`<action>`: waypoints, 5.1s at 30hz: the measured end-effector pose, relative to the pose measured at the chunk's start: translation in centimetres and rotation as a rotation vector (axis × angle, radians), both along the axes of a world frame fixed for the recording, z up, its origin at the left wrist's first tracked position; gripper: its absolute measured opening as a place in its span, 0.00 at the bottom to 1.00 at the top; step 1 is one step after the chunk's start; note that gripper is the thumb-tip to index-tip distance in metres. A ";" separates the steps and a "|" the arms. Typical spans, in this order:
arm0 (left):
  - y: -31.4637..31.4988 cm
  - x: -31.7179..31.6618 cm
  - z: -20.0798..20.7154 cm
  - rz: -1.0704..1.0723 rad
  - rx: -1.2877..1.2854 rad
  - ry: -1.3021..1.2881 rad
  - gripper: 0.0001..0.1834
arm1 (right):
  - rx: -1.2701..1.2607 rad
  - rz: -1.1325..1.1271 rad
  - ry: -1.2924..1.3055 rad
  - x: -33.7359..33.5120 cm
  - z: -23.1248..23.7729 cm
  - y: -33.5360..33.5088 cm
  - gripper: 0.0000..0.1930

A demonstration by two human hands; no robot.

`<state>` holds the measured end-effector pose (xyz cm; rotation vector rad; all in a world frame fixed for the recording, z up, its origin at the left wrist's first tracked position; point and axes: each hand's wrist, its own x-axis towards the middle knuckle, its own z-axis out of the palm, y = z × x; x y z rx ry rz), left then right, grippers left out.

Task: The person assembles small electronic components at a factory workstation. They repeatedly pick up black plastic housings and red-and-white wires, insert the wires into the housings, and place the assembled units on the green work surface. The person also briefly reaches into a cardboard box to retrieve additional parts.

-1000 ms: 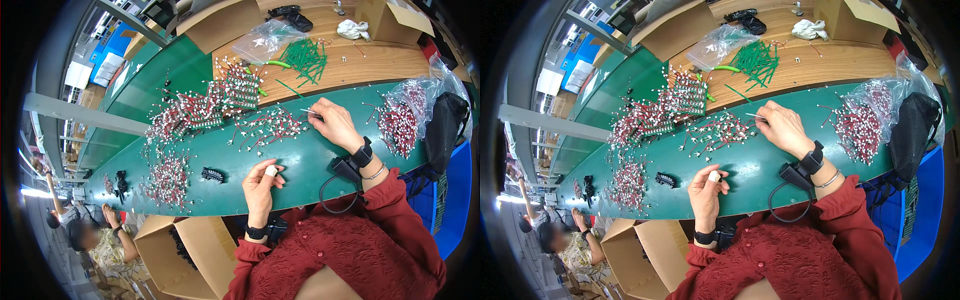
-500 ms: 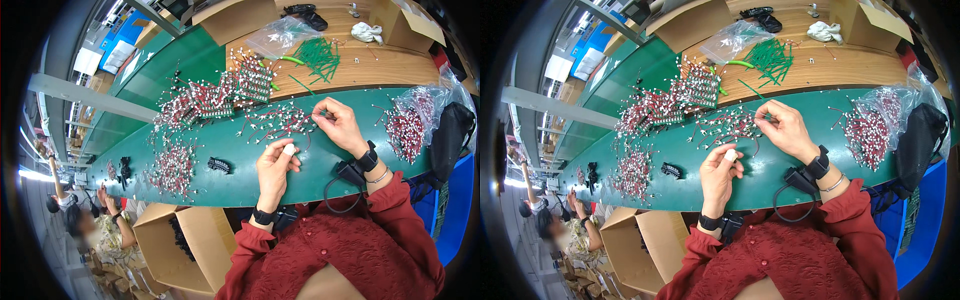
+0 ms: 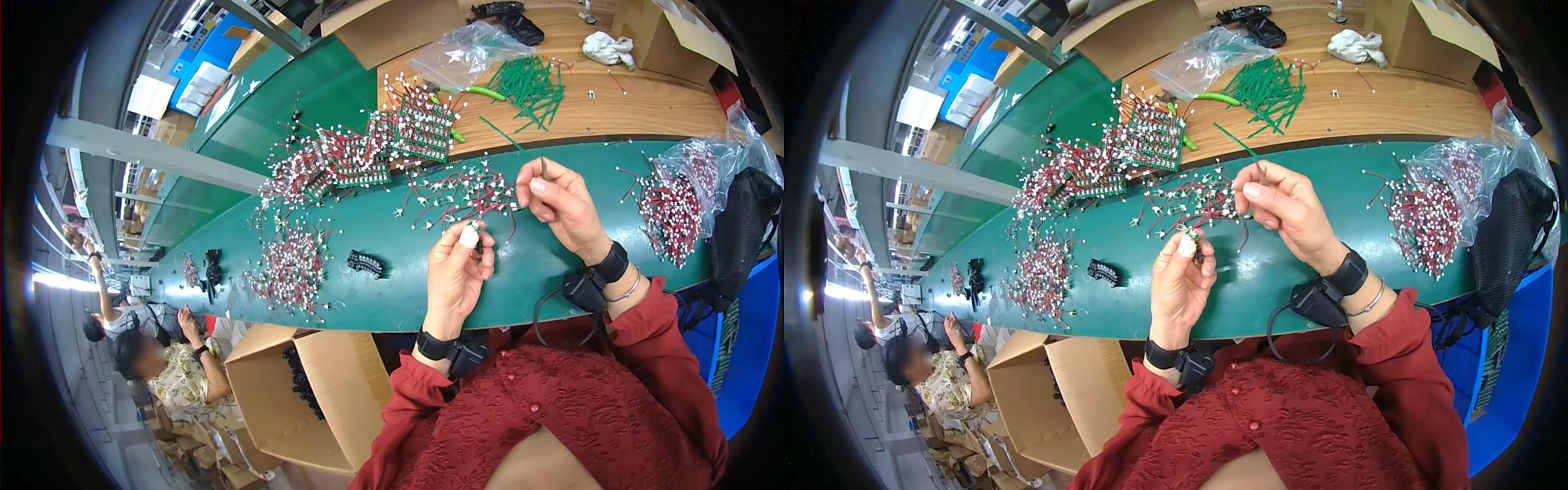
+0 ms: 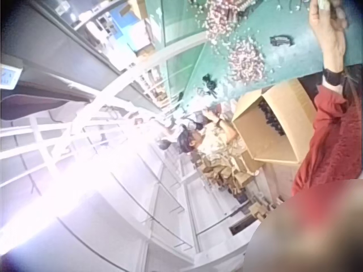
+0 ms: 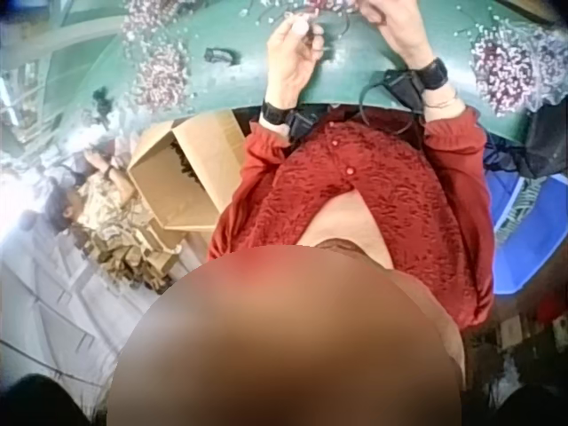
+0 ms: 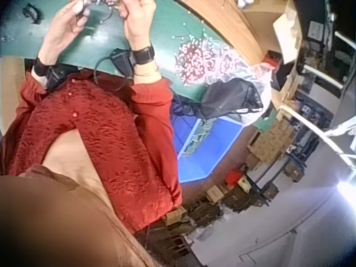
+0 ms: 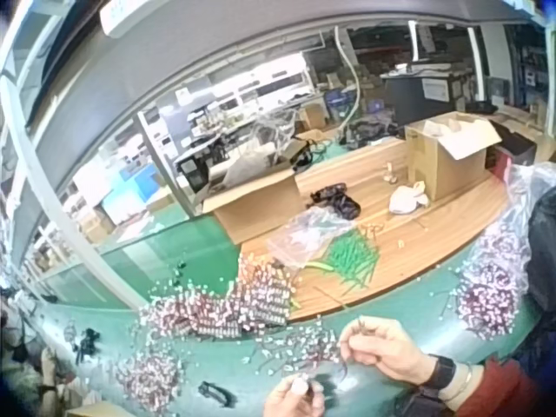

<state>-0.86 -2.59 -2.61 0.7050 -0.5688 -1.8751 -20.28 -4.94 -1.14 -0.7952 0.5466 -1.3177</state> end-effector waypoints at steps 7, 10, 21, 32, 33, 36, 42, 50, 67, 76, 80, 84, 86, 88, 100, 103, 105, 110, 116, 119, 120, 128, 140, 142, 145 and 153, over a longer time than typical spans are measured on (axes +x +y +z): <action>0.8 -0.2 0.3 -0.076 -0.033 -0.090 0.11 | -0.330 -0.031 0.547 1.9 -0.8 0.8 0.06; 0.9 -0.2 0.4 -0.073 -0.058 -0.285 0.12 | -0.527 -0.155 0.720 1.8 -0.7 0.9 0.06; 1.4 0.1 0.4 0.053 -0.067 -0.266 0.21 | -0.224 -0.178 0.614 1.3 -1.3 0.7 0.07; 1.7 -0.5 -0.1 -0.007 -0.028 -0.351 0.19 | -0.316 -0.078 0.707 2.6 -2.0 1.0 0.10; 1.7 -0.3 -0.8 0.015 -0.049 -0.321 0.18 | -0.308 -0.045 0.700 2.5 -1.9 0.9 0.10; 0.7 1.1 -3.1 -0.128 -0.087 -0.314 0.20 | -0.227 -0.042 0.750 2.3 -1.9 0.9 0.10; -0.3 1.9 -5.3 -0.205 -0.223 -0.197 0.18 | -0.341 -0.130 0.732 2.9 -3.0 0.1 0.10; 1.7 0.7 -1.5 -0.151 -0.464 0.100 0.19 | -0.334 -0.057 0.503 2.9 -4.4 -0.5 0.09; 0.4 0.8 -3.2 -0.098 -0.289 0.083 0.12 | -0.556 -0.176 0.767 3.7 -3.2 0.1 0.13; 2.2 -0.9 -0.5 0.091 -0.207 -0.157 0.04 | -0.302 -0.190 0.882 2.8 2.0 3.3 0.16; 0.9 -0.8 -2.3 0.153 -0.171 0.045 0.21 | -0.480 -0.200 0.759 -1.0 9.2 6.6 0.12; 0.6 0.4 -3.3 0.128 -0.169 0.029 0.08 | -0.705 -0.592 0.735 -10.8 14.1 8.7 0.10; 1.2 0.8 -2.8 0.078 -0.158 -0.025 0.07 | -0.564 -0.666 0.601 -18.2 15.8 9.1 0.07; 1.6 0.6 -2.0 0.069 -0.145 -0.054 0.07 | -0.496 -0.984 0.737 -26.2 17.0 9.0 0.04; 1.6 -0.1 -0.5 0.047 -0.163 -0.035 0.07 | 0.638 -0.975 1.977 -43.9 9.9 1.2 0.26; 1.6 -0.2 -0.4 0.063 -0.142 -0.029 0.07 | 0.681 -1.012 1.906 -43.6 8.7 -0.1 0.24; 1.6 -0.2 -0.4 0.074 -0.127 -0.033 0.07 | 0.698 -1.032 1.890 -43.7 7.7 -0.8 0.22; 1.5 0.1 -1.0 0.120 -0.080 -0.041 0.08 | 0.680 -1.363 1.760 -45.6 6.6 -1.1 0.16; 1.0 0.6 -1.8 0.088 -0.073 -0.019 0.09 | 0.414 -1.456 1.713 -49.5 12.5 1.6 0.14; 1.0 0.8 -1.9 0.079 -0.069 -0.039 0.09 | 0.354 -1.486 1.553 -50.5 16.1 3.8 0.14; 1.0 0.8 -1.8 0.071 -0.063 -0.025 0.09 | 0.397 -1.533 1.575 -50.7 17.1 4.3 0.14; 0.9 0.9 -1.6 0.034 -0.089 0.014 0.09 | 0.453 -1.636 1.753 -50.9 20.1 7.2 0.15; 0.7 0.8 -1.5 -0.009 -0.108 0.122 0.05 | 0.402 -1.590 1.719 -49.9 10.3 3.3 0.12; 0.8 0.9 -1.6 -0.029 -0.112 0.139 0.05 | 0.398 -1.491 1.785 -49.9 9.5 2.9 0.11; 0.8 1.0 -2.0 0.025 -0.073 0.129 0.06 | 0.344 -1.499 1.789 -49.9 9.2 2.3 0.11; 0.3 1.7 -2.6 0.021 -0.093 0.101 0.07 | 0.292 -1.456 1.805 -49.2 8.0 1.0 0.10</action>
